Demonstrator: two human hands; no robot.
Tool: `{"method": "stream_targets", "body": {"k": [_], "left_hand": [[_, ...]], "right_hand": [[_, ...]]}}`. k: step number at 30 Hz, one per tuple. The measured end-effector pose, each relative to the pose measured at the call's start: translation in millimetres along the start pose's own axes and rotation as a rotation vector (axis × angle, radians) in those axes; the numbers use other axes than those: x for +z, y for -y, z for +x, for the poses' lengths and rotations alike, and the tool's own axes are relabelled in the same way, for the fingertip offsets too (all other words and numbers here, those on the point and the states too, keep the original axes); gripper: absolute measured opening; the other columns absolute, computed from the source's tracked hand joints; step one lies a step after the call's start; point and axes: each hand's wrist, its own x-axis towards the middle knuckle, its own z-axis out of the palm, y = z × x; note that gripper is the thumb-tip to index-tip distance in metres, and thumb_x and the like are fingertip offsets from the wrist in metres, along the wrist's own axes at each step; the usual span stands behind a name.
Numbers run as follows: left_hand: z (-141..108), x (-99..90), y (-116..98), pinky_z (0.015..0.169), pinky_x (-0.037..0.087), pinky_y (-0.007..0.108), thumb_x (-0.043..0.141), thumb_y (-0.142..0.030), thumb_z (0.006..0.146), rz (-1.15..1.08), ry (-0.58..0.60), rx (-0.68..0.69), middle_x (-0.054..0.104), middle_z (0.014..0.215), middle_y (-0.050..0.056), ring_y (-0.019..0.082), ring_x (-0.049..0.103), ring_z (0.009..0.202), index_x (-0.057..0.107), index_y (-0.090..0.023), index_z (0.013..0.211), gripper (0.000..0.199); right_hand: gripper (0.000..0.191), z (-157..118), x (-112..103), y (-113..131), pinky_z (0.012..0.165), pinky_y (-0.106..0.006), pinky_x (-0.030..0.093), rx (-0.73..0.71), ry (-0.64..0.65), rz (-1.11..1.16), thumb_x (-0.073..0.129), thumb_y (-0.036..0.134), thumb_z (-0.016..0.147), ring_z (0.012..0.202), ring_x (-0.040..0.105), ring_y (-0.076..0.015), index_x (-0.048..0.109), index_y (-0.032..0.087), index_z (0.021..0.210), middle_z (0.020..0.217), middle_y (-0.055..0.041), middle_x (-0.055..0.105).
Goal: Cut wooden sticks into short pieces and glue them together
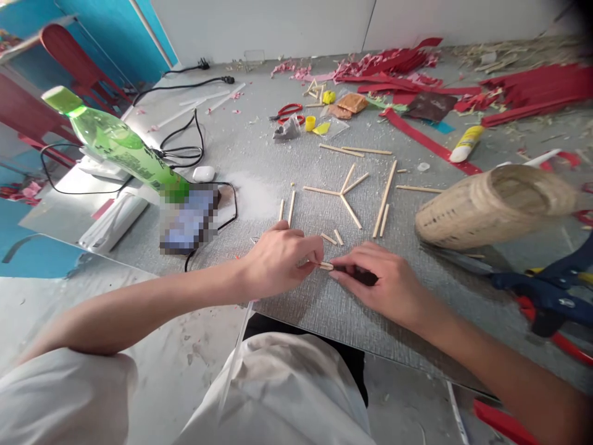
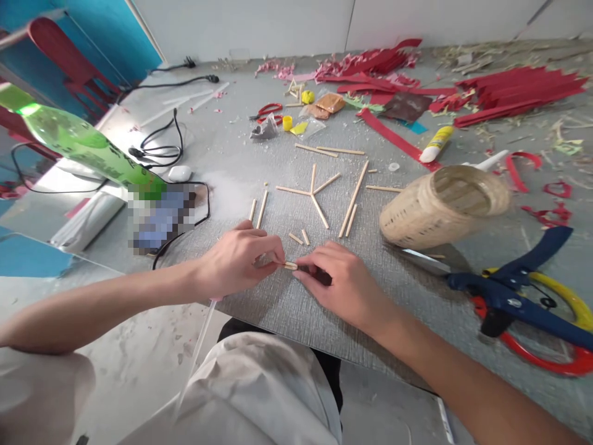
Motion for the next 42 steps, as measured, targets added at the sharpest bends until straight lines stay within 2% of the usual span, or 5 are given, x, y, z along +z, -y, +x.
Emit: {"method": "stream_targets", "body": {"k": [20, 29, 34, 38, 42], "left_hand": [[2, 0.5, -3, 0.078, 0.039, 0.031, 0.063, -0.009, 0.090, 0.013, 0.025, 0.034, 0.072, 0.077, -0.003, 0.013, 0.065, 0.067, 0.064, -0.020, 0.092, 0.012], [5, -3.2, -4, 0.071, 0.034, 0.032, 0.059, -0.008, 0.091, -0.012, 0.076, 0.050, 0.061, 0.068, -0.006, 0.011, 0.056, 0.061, 0.063, -0.021, 0.092, 0.013], [6, -5.2, -5, 0.069, 0.033, 0.033, 0.060, -0.011, 0.094, 0.014, 0.081, 0.042, 0.059, 0.066, -0.006, 0.012, 0.054, 0.060, 0.063, -0.021, 0.090, 0.011], [3, -7.8, -10, 0.077, 0.038, 0.036, 0.057, -0.019, 0.103, 0.172, 0.017, 0.068, 0.067, 0.074, -0.001, 0.017, 0.064, 0.078, 0.066, -0.021, 0.094, 0.013], [-16, -14.3, -25, 0.089, 0.044, 0.042, 0.058, -0.020, 0.104, 0.268, 0.005, 0.081, 0.079, 0.101, 0.006, 0.025, 0.067, 0.111, 0.066, -0.018, 0.121, 0.018]], "right_hand": [[0.009, 5, -1, 2, 0.071, -0.035, 0.053, 0.049, 0.044, 0.042, 0.068, 0.018, 0.097, 0.078, 0.064, -0.0201, 0.074, 0.023, 0.092, 0.079, -0.0015, 0.074], [0.015, 6, -5, 1, 0.071, -0.035, 0.050, 0.084, 0.141, 0.114, 0.063, 0.013, 0.099, 0.081, 0.061, -0.0199, 0.070, 0.022, 0.090, 0.080, -0.0022, 0.070], [0.012, 4, -4, -2, 0.071, -0.036, 0.048, 0.079, 0.128, 0.100, 0.065, 0.015, 0.100, 0.079, 0.058, -0.0201, 0.070, 0.022, 0.091, 0.080, -0.0023, 0.070], [0.008, 2, -1, -1, 0.071, -0.035, 0.047, 0.053, 0.068, 0.070, 0.066, 0.017, 0.101, 0.076, 0.056, -0.0187, 0.070, 0.022, 0.096, 0.077, -0.0006, 0.067], [0.008, 1, -2, 2, 0.073, -0.034, 0.047, 0.056, 0.046, 0.076, 0.067, 0.016, 0.100, 0.076, 0.055, -0.0182, 0.070, 0.022, 0.104, 0.076, 0.0004, 0.064]]}}
